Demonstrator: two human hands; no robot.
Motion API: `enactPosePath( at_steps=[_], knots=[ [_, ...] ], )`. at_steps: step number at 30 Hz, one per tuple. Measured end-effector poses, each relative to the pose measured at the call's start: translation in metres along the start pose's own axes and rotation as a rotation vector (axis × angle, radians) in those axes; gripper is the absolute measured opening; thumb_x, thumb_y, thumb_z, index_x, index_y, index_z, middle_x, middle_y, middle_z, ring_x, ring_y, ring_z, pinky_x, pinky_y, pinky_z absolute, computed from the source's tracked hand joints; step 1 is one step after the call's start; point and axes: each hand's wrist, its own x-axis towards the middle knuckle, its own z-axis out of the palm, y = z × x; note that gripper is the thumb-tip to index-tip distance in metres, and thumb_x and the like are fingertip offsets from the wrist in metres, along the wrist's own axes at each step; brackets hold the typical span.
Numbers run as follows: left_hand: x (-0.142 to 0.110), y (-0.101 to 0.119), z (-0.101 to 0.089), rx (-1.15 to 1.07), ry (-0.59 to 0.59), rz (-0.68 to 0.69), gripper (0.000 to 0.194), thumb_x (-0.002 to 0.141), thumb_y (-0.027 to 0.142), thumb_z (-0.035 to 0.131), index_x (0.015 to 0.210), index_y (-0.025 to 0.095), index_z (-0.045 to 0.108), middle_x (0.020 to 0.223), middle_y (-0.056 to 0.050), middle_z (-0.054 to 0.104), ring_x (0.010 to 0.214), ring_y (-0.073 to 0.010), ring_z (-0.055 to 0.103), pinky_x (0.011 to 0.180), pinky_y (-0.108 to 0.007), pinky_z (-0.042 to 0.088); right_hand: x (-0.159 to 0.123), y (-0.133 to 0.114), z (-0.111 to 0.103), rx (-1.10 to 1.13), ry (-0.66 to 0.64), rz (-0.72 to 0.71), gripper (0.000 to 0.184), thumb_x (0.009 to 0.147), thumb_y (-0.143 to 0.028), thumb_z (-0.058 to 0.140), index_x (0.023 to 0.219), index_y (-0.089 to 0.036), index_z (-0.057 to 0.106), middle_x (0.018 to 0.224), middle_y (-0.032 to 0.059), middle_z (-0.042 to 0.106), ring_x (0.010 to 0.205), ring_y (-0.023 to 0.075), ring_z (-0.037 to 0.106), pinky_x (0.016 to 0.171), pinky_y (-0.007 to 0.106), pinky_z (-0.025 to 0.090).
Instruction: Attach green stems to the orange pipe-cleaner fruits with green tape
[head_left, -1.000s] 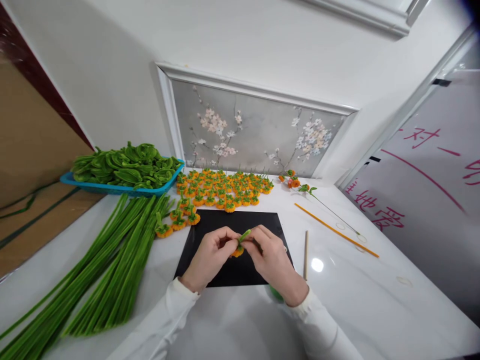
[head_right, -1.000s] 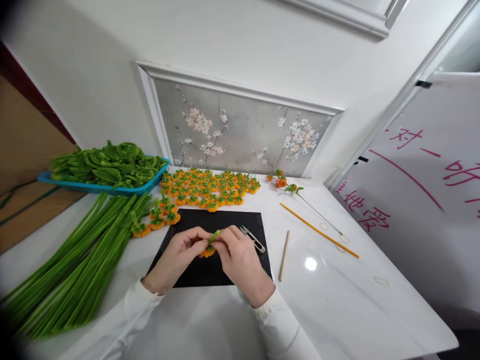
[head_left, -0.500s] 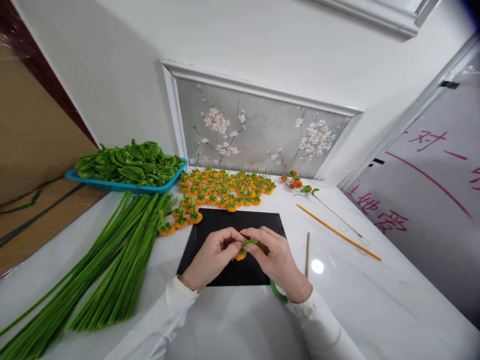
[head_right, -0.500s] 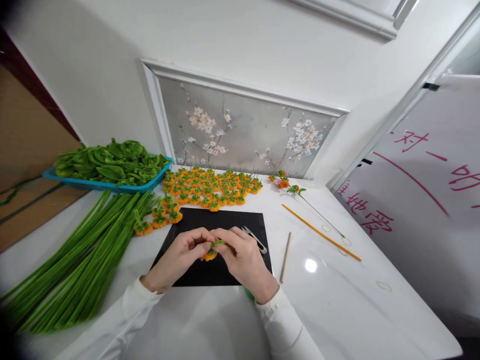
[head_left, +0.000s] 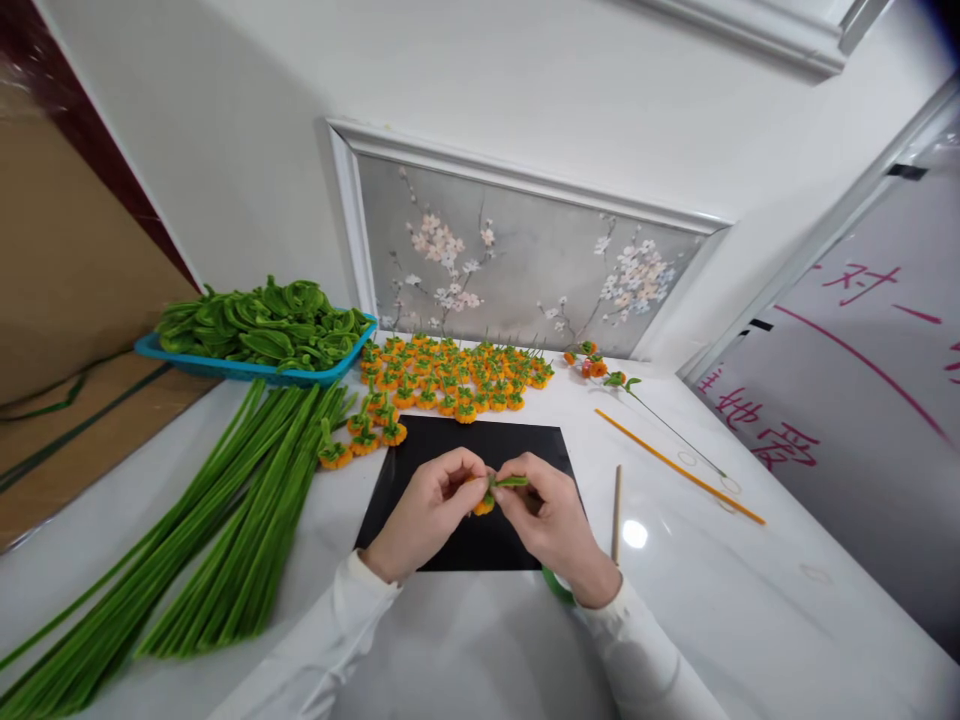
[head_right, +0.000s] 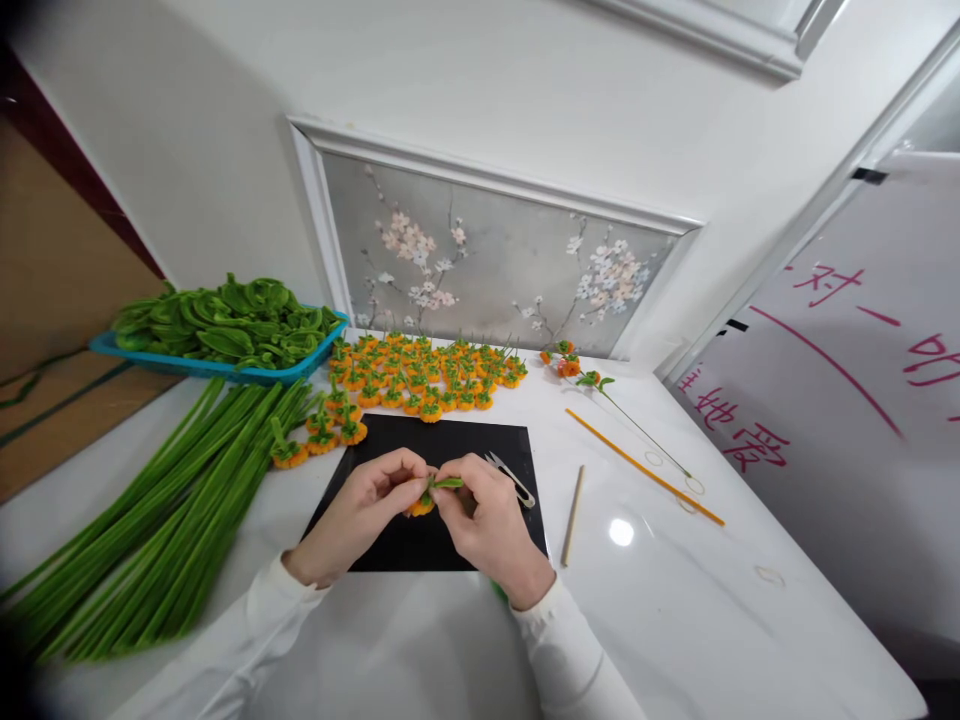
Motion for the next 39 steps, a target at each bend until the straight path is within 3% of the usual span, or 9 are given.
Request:
enactPosePath(
  at_steps=[9, 14, 19, 26, 32, 35, 39],
  knots=[
    [0.001, -0.007, -0.001, 0.004, 0.015, -0.027, 0.012, 0.080, 0.021, 0.053, 0.069, 0.016, 0.051, 0.061, 0.004, 0.048, 0.056, -0.0092, 0.045, 0.052, -0.020, 0.035, -0.001, 0.000, -0.002, -0.016, -0.031, -0.003, 0.017, 0.085, -0.017, 0.052, 0.100, -0.022, 0.061, 0.080, 0.0018, 0.060, 0.059, 0.0114, 0.050, 0.053, 0.024, 0.041],
    [0.001, -0.006, 0.000, -0.010, 0.012, -0.024, 0.010, 0.078, 0.020, 0.054, 0.069, 0.016, 0.050, 0.061, 0.004, 0.051, 0.056, -0.0093, 0.047, 0.053, -0.020, 0.037, 0.001, 0.000, -0.003, 0.032, -0.046, -0.055, 0.013, 0.086, -0.015, 0.052, 0.092, -0.021, 0.062, 0.083, 0.0033, 0.060, 0.072, 0.0141, 0.056, 0.063, 0.026, 0.045],
    [0.001, -0.006, -0.001, -0.010, 0.001, -0.005, 0.005, 0.080, 0.019, 0.053, 0.075, 0.017, 0.052, 0.065, 0.003, 0.052, 0.060, -0.0100, 0.049, 0.056, -0.021, 0.038, 0.002, 0.002, -0.002, 0.008, -0.046, -0.064, 0.010, 0.087, -0.015, 0.050, 0.083, -0.020, 0.058, 0.081, 0.0031, 0.057, 0.073, 0.0147, 0.056, 0.066, 0.027, 0.045],
    [0.001, 0.003, -0.006, 0.015, -0.043, 0.050, 0.017, 0.085, 0.028, 0.052, 0.092, 0.016, 0.060, 0.087, -0.005, 0.061, 0.079, -0.0157, 0.056, 0.072, -0.027, 0.046, 0.002, 0.002, -0.002, -0.048, -0.033, -0.034, 0.010, 0.088, -0.017, 0.048, 0.082, -0.019, 0.055, 0.078, 0.0029, 0.056, 0.071, 0.0148, 0.054, 0.063, 0.027, 0.043],
    [-0.003, 0.003, -0.006, 0.122, -0.041, 0.141, 0.040, 0.076, 0.023, 0.064, 0.115, 0.022, 0.054, 0.117, -0.008, 0.057, 0.102, -0.0211, 0.057, 0.085, -0.031, 0.048, 0.001, 0.006, 0.001, 0.094, 0.000, 0.128, 0.012, 0.089, -0.024, 0.047, 0.084, -0.018, 0.056, 0.071, 0.0000, 0.051, 0.058, 0.0113, 0.046, 0.052, 0.023, 0.037],
    [-0.003, -0.002, -0.003, 0.074, -0.049, 0.129, 0.033, 0.079, 0.021, 0.062, 0.111, 0.022, 0.053, 0.112, -0.007, 0.058, 0.098, -0.0194, 0.059, 0.087, -0.032, 0.048, 0.000, 0.007, 0.002, 0.162, 0.010, 0.182, 0.014, 0.090, -0.027, 0.047, 0.083, -0.018, 0.056, 0.068, -0.0015, 0.048, 0.054, 0.0105, 0.041, 0.050, 0.022, 0.034],
    [0.000, -0.007, 0.000, -0.056, -0.041, 0.061, 0.019, 0.083, 0.024, 0.057, 0.101, 0.021, 0.051, 0.093, -0.002, 0.060, 0.082, -0.0141, 0.060, 0.077, -0.028, 0.051, 0.000, 0.007, 0.000, 0.188, -0.021, 0.206, 0.015, 0.090, -0.030, 0.047, 0.084, -0.018, 0.055, 0.067, -0.0014, 0.049, 0.052, 0.0104, 0.040, 0.048, 0.022, 0.033]
  ],
)
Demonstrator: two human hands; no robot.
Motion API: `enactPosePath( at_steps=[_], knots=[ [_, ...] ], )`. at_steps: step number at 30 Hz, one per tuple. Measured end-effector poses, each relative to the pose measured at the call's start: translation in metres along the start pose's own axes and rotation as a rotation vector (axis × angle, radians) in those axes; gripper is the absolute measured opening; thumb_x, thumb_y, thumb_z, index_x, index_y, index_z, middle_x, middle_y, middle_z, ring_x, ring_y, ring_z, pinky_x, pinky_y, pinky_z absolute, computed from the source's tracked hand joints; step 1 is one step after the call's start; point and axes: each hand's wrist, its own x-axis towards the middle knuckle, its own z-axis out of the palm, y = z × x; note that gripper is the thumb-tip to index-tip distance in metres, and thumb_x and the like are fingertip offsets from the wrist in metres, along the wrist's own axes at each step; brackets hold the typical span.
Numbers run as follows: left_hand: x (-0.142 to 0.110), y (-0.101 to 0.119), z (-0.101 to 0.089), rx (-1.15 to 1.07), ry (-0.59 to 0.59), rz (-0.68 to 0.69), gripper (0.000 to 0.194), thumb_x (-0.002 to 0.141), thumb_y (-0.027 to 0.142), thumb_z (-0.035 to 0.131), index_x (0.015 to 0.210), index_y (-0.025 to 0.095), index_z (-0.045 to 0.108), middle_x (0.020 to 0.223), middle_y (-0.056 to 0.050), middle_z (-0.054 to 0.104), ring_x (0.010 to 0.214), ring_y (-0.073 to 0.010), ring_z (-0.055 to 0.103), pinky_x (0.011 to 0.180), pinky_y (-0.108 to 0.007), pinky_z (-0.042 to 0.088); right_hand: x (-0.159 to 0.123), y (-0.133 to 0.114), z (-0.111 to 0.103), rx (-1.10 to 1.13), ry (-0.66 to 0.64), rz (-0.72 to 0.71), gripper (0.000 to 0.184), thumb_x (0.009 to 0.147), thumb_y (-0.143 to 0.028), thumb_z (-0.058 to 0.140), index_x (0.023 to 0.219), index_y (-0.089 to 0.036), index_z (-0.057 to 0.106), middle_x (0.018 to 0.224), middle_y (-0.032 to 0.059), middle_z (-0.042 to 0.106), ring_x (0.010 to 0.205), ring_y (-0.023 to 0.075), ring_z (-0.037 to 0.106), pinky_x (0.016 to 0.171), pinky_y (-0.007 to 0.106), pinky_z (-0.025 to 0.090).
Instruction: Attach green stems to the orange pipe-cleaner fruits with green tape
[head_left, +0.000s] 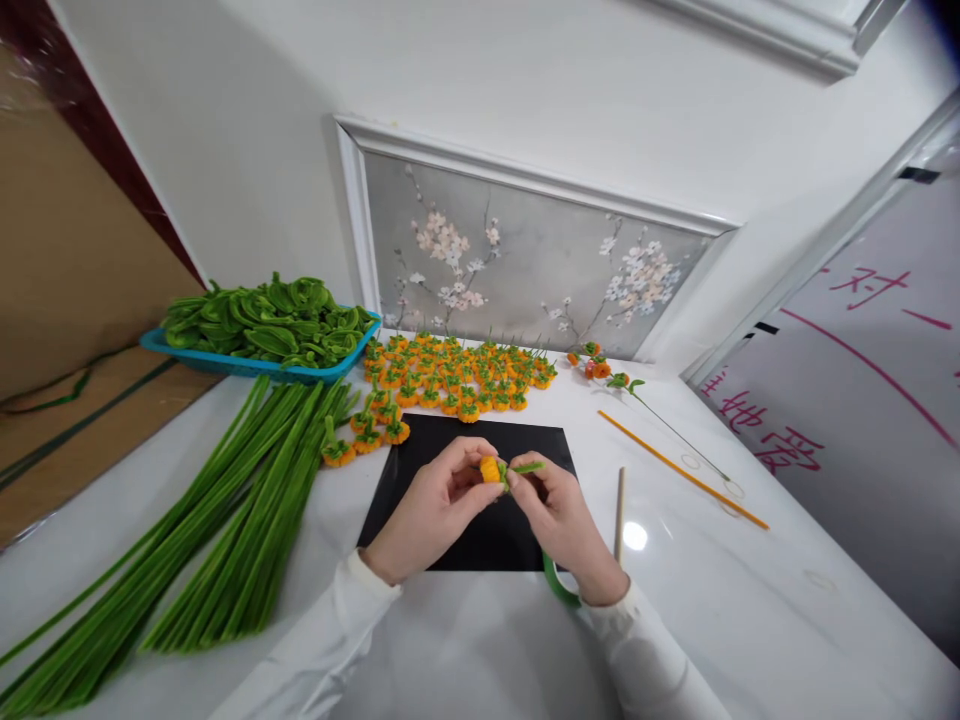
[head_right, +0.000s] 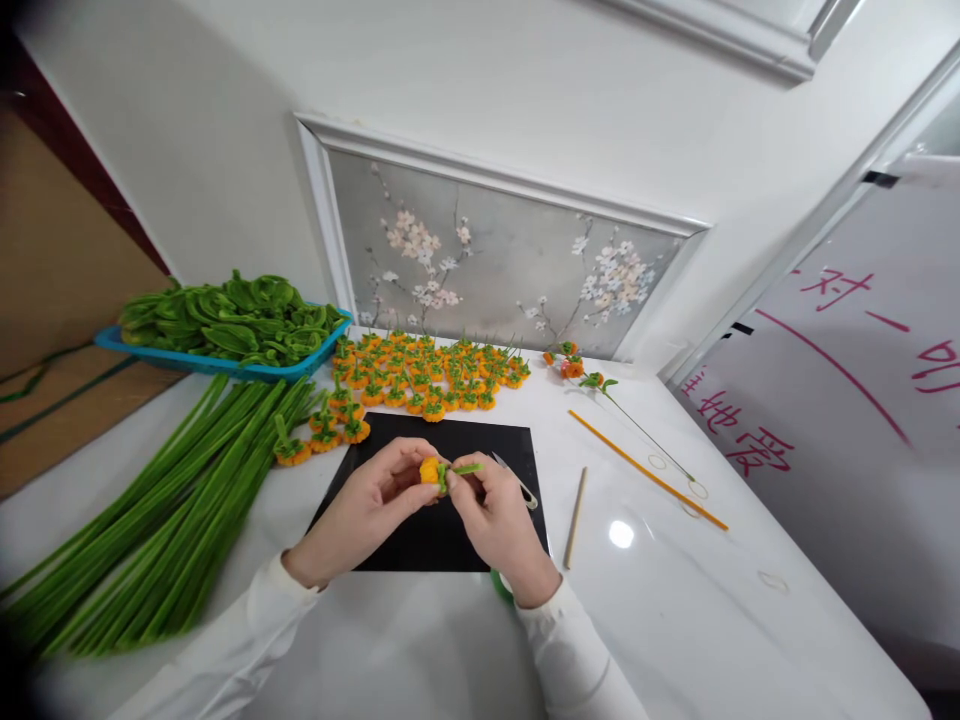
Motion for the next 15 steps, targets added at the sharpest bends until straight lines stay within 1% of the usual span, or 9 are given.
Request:
enactPosePath(
  at_steps=[2, 4, 8, 11, 15],
  knots=[
    [0.0008, -0.0007, -0.0004, -0.044, -0.008, -0.046, 0.017, 0.086, 0.028, 0.055, 0.100, 0.021, 0.048, 0.084, 0.000, 0.061, 0.074, -0.0127, 0.060, 0.071, -0.027, 0.051, 0.0002, -0.0003, -0.0014, -0.012, -0.016, -0.008, 0.015, 0.090, -0.029, 0.047, 0.084, -0.019, 0.055, 0.068, -0.0010, 0.051, 0.052, 0.0103, 0.042, 0.048, 0.022, 0.034],
    [0.0008, -0.0006, -0.0010, -0.066, -0.025, -0.085, 0.017, 0.088, 0.031, 0.051, 0.101, 0.021, 0.046, 0.076, 0.001, 0.060, 0.068, -0.0126, 0.061, 0.066, -0.026, 0.051, 0.0004, -0.0007, -0.0025, -0.056, -0.009, -0.046, 0.013, 0.090, -0.027, 0.048, 0.083, -0.019, 0.055, 0.069, -0.0006, 0.052, 0.054, 0.0106, 0.043, 0.049, 0.023, 0.036],
    [0.0001, 0.0011, -0.0012, -0.087, -0.067, -0.130, 0.020, 0.091, 0.037, 0.045, 0.101, 0.020, 0.045, 0.065, 0.003, 0.057, 0.061, -0.0122, 0.060, 0.058, -0.024, 0.049, 0.0006, -0.0013, -0.0026, -0.126, 0.021, -0.145, 0.011, 0.089, -0.021, 0.050, 0.081, -0.019, 0.057, 0.076, 0.0017, 0.056, 0.066, 0.0130, 0.052, 0.060, 0.025, 0.042],
    [-0.0002, 0.0037, -0.0004, -0.123, -0.095, -0.164, 0.023, 0.092, 0.040, 0.041, 0.097, 0.019, 0.048, 0.067, 0.002, 0.057, 0.058, -0.0108, 0.058, 0.054, -0.022, 0.047, 0.0002, -0.0028, -0.0011, -0.105, 0.051, -0.191, 0.012, 0.089, -0.017, 0.050, 0.081, -0.020, 0.058, 0.077, 0.0017, 0.058, 0.070, 0.0134, 0.056, 0.065, 0.027, 0.046],
    [-0.0002, 0.0062, -0.0001, -0.180, -0.147, -0.241, 0.031, 0.093, 0.046, 0.036, 0.091, 0.017, 0.049, 0.071, 0.000, 0.059, 0.051, -0.0083, 0.055, 0.047, -0.019, 0.044, -0.0007, -0.0065, 0.0002, -0.118, 0.087, -0.306, 0.013, 0.088, -0.014, 0.052, 0.081, -0.020, 0.061, 0.077, 0.0023, 0.060, 0.071, 0.0145, 0.058, 0.064, 0.028, 0.047]
  ],
)
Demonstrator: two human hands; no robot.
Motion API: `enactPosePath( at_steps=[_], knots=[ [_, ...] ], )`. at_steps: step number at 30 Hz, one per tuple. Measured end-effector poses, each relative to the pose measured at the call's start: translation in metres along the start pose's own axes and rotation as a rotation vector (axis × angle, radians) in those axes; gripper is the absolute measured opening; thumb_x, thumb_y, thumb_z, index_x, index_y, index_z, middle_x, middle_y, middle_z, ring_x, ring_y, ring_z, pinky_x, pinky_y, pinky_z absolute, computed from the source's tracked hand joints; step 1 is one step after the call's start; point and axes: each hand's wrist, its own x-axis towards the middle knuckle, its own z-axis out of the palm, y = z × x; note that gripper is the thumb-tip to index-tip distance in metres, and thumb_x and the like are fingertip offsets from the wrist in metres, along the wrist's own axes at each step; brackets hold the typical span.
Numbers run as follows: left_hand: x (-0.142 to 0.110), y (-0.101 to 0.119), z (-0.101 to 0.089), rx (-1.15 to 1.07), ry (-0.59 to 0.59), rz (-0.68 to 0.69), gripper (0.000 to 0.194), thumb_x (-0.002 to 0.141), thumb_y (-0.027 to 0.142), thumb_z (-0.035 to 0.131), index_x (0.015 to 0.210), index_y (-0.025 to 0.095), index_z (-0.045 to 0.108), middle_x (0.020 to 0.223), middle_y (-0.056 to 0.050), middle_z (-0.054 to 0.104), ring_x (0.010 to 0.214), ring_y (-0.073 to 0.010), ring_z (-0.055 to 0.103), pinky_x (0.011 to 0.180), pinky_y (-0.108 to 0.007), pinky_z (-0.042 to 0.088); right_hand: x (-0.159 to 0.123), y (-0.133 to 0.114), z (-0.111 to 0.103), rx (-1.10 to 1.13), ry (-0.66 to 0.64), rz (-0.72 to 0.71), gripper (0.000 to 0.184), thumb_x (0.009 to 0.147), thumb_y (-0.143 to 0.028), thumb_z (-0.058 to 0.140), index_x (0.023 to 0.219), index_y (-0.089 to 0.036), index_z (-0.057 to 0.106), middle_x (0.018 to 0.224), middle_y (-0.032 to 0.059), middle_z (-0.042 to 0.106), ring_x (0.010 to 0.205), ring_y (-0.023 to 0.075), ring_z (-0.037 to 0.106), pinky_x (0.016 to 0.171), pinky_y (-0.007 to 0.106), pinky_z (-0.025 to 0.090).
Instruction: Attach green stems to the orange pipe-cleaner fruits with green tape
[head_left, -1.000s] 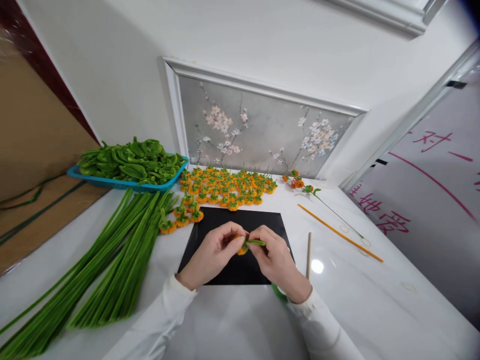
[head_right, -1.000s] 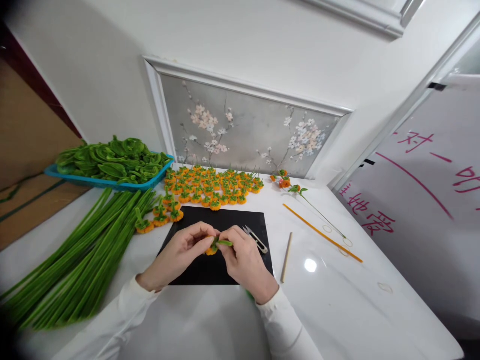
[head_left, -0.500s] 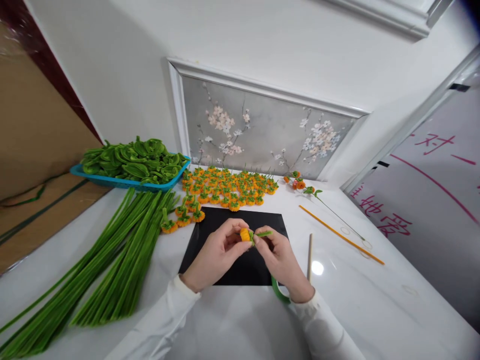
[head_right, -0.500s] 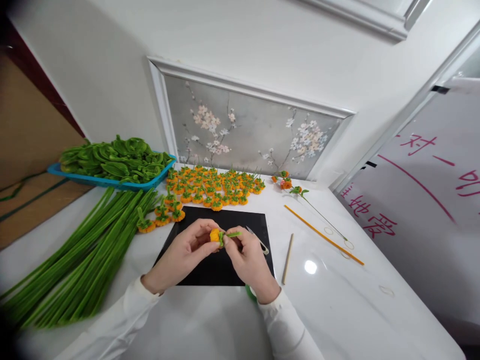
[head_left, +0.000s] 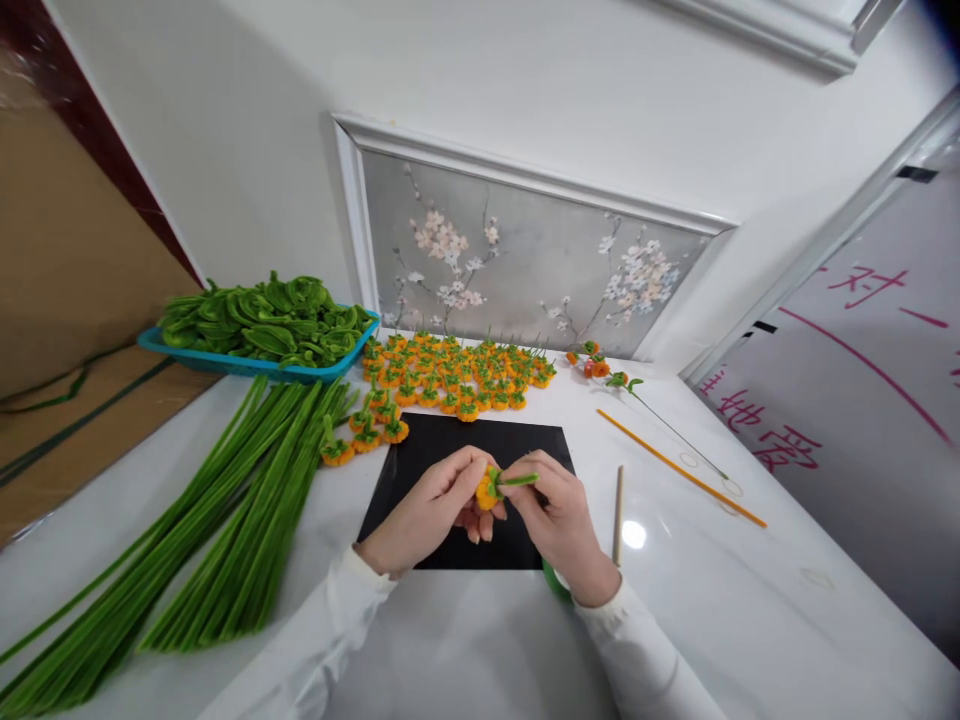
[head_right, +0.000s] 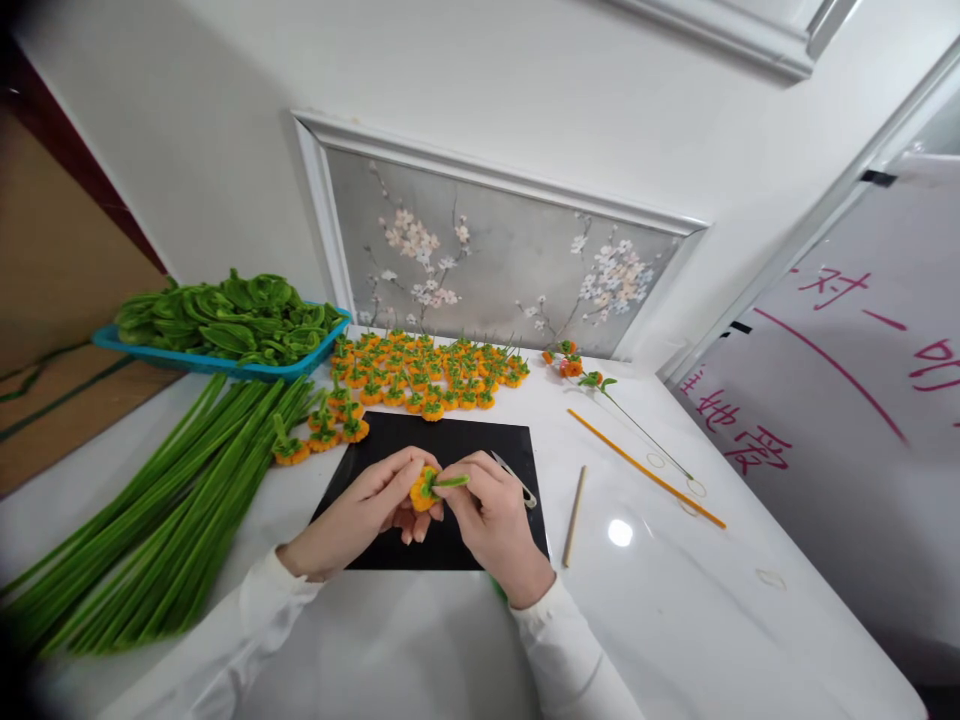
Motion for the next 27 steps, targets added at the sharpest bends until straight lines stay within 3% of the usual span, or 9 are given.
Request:
enactPosePath(
  at_steps=[4, 7, 10, 13, 16, 21, 27],
  knots=[
    [-0.001, 0.001, 0.000, 0.009, -0.001, -0.054, 0.036, 0.093, 0.048, 0.030, 0.093, 0.017, 0.049, 0.066, 0.000, 0.058, 0.047, -0.0081, 0.052, 0.044, -0.018, 0.042, 0.000, -0.003, 0.000, -0.017, -0.015, -0.044, 0.014, 0.088, -0.013, 0.050, 0.080, -0.020, 0.060, 0.077, 0.0033, 0.059, 0.072, 0.0152, 0.057, 0.063, 0.028, 0.046],
    [-0.003, 0.002, 0.000, 0.041, 0.085, 0.035, 0.030, 0.093, 0.045, 0.036, 0.103, 0.020, 0.050, 0.089, -0.003, 0.058, 0.070, -0.0106, 0.058, 0.062, -0.023, 0.051, -0.001, -0.003, 0.001, -0.038, -0.050, -0.005, 0.013, 0.089, -0.014, 0.048, 0.079, -0.019, 0.055, 0.075, 0.0026, 0.055, 0.068, 0.0145, 0.054, 0.061, 0.027, 0.043],
    [-0.005, 0.001, 0.000, 0.081, 0.030, 0.118, 0.025, 0.088, 0.037, 0.051, 0.106, 0.021, 0.049, 0.105, -0.004, 0.052, 0.087, -0.0135, 0.056, 0.075, -0.027, 0.052, -0.002, -0.001, 0.002, -0.092, -0.088, 0.040, 0.015, 0.090, -0.016, 0.045, 0.076, -0.019, 0.050, 0.073, 0.0013, 0.051, 0.065, 0.0135, 0.050, 0.058, 0.026, 0.040],
    [-0.004, -0.003, -0.001, 0.153, -0.013, 0.159, 0.027, 0.083, 0.026, 0.059, 0.107, 0.021, 0.048, 0.098, -0.002, 0.053, 0.083, -0.0130, 0.055, 0.074, -0.027, 0.051, -0.001, 0.002, 0.003, -0.159, -0.114, 0.070, 0.017, 0.091, -0.016, 0.043, 0.075, -0.019, 0.047, 0.073, 0.0012, 0.051, 0.066, 0.0139, 0.050, 0.059, 0.026, 0.039],
    [-0.002, -0.006, -0.001, 0.123, -0.028, 0.170, 0.022, 0.085, 0.023, 0.055, 0.106, 0.021, 0.048, 0.094, 0.000, 0.054, 0.083, -0.0127, 0.058, 0.078, -0.028, 0.051, 0.000, 0.004, 0.003, -0.183, -0.119, 0.103, 0.017, 0.091, -0.017, 0.042, 0.076, -0.019, 0.048, 0.074, 0.0017, 0.052, 0.067, 0.0145, 0.051, 0.060, 0.026, 0.039],
    [0.001, -0.008, -0.002, 0.089, 0.025, 0.116, 0.015, 0.088, 0.030, 0.052, 0.099, 0.020, 0.050, 0.094, 0.000, 0.056, 0.080, -0.0133, 0.064, 0.074, -0.026, 0.053, 0.000, 0.006, 0.001, -0.096, -0.086, 0.126, 0.014, 0.091, -0.018, 0.045, 0.080, -0.019, 0.053, 0.076, 0.0021, 0.055, 0.068, 0.0144, 0.052, 0.062, 0.026, 0.042],
    [0.002, -0.005, -0.002, 0.095, 0.048, 0.045, 0.024, 0.090, 0.042, 0.045, 0.097, 0.019, 0.050, 0.070, 0.003, 0.058, 0.063, -0.0114, 0.064, 0.059, -0.021, 0.052, 0.001, 0.007, -0.003, -0.054, -0.113, 0.080, 0.013, 0.090, -0.015, 0.047, 0.083, -0.019, 0.057, 0.079, 0.0025, 0.056, 0.072, 0.0145, 0.054, 0.065, 0.027, 0.043]
  ],
)
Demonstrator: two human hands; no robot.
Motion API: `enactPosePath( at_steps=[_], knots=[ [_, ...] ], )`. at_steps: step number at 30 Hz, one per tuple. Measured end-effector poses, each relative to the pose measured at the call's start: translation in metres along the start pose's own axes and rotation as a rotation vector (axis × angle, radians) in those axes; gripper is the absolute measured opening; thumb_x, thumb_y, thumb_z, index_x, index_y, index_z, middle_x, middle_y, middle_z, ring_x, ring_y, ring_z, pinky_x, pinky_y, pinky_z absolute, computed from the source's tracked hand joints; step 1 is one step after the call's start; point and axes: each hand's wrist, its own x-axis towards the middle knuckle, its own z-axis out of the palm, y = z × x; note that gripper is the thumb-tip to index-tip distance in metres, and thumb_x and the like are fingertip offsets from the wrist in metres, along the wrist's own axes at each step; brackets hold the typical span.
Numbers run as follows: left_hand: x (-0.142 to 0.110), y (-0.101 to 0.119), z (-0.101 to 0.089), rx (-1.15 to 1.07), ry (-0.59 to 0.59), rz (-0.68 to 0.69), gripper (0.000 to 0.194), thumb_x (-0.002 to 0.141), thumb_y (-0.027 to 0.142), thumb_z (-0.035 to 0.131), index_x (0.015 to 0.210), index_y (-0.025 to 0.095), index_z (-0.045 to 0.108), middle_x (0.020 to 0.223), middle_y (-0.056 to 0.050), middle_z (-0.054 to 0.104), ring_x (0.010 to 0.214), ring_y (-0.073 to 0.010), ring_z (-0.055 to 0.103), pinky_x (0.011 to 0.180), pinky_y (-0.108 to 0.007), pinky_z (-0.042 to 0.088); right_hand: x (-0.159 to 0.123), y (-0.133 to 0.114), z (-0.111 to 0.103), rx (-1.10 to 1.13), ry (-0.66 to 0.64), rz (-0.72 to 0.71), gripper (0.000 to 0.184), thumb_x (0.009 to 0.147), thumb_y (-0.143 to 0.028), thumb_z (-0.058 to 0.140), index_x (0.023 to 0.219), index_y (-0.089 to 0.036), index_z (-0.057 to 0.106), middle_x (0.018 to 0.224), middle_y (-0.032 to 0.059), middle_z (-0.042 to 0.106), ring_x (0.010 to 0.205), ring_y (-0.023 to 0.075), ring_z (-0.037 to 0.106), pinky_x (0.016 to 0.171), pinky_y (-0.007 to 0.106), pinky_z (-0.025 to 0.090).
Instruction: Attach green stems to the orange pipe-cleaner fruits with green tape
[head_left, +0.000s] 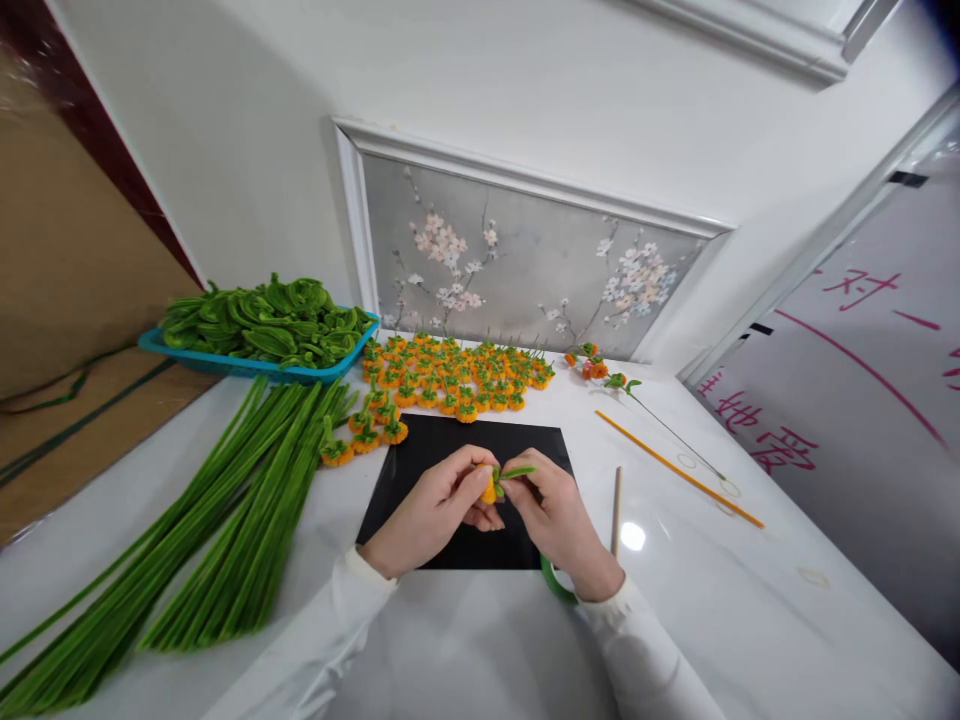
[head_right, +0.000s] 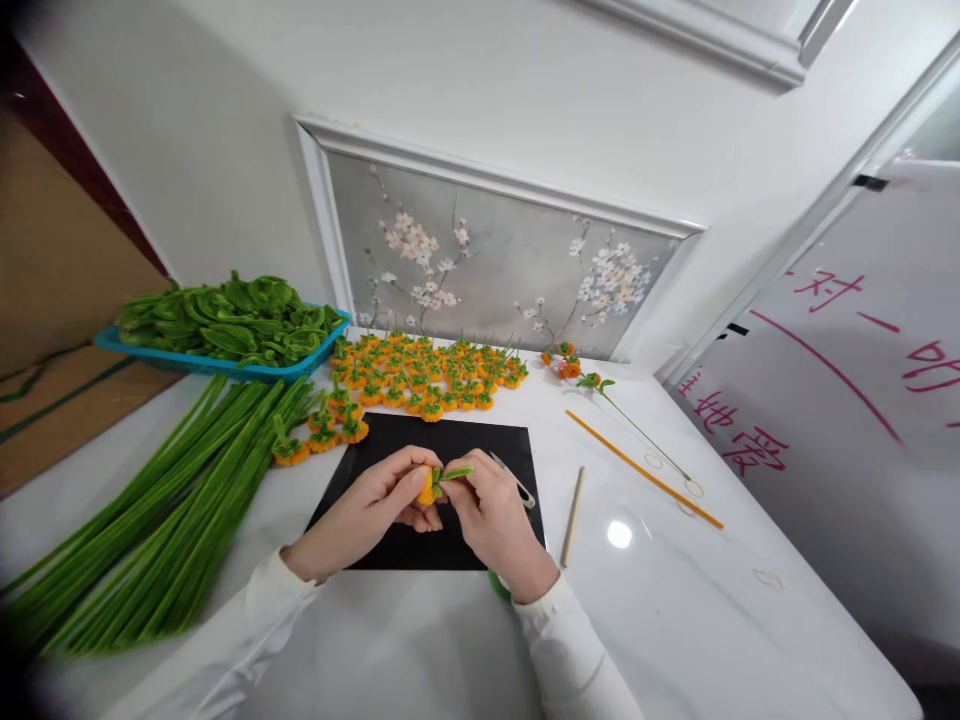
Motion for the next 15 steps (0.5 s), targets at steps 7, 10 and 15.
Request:
enactPosePath(
  at_steps=[7, 10, 15],
  knots=[
    [-0.0014, -0.0001, 0.0026, -0.162, -0.027, -0.208, 0.041, 0.091, 0.054, 0.029, 0.102, 0.018, 0.047, 0.060, 0.001, 0.057, 0.043, -0.0100, 0.057, 0.040, -0.018, 0.043, -0.0024, -0.0025, 0.0025, -0.021, -0.025, -0.137, 0.012, 0.088, -0.012, 0.045, 0.087, -0.019, 0.054, 0.079, 0.0026, 0.054, 0.071, 0.0143, 0.053, 0.064, 0.027, 0.042],
    [-0.0025, 0.0003, 0.0016, -0.096, 0.022, -0.055, 0.034, 0.090, 0.048, 0.040, 0.111, 0.022, 0.046, 0.085, -0.003, 0.061, 0.068, -0.0132, 0.063, 0.060, -0.024, 0.053, -0.0039, -0.0033, 0.0043, -0.043, -0.002, -0.078, 0.010, 0.086, -0.012, 0.046, 0.082, -0.019, 0.053, 0.074, 0.0009, 0.051, 0.064, 0.0128, 0.049, 0.058, 0.026, 0.039],
    [-0.0040, 0.0029, -0.0005, 0.175, -0.022, 0.204, 0.030, 0.077, 0.022, 0.064, 0.104, 0.021, 0.052, 0.108, -0.005, 0.053, 0.093, -0.0164, 0.057, 0.083, -0.029, 0.050, -0.0030, -0.0015, 0.0053, -0.034, 0.036, 0.045, 0.010, 0.086, -0.015, 0.046, 0.079, -0.018, 0.053, 0.069, -0.0008, 0.050, 0.058, 0.0114, 0.046, 0.052, 0.024, 0.036]
  ],
)
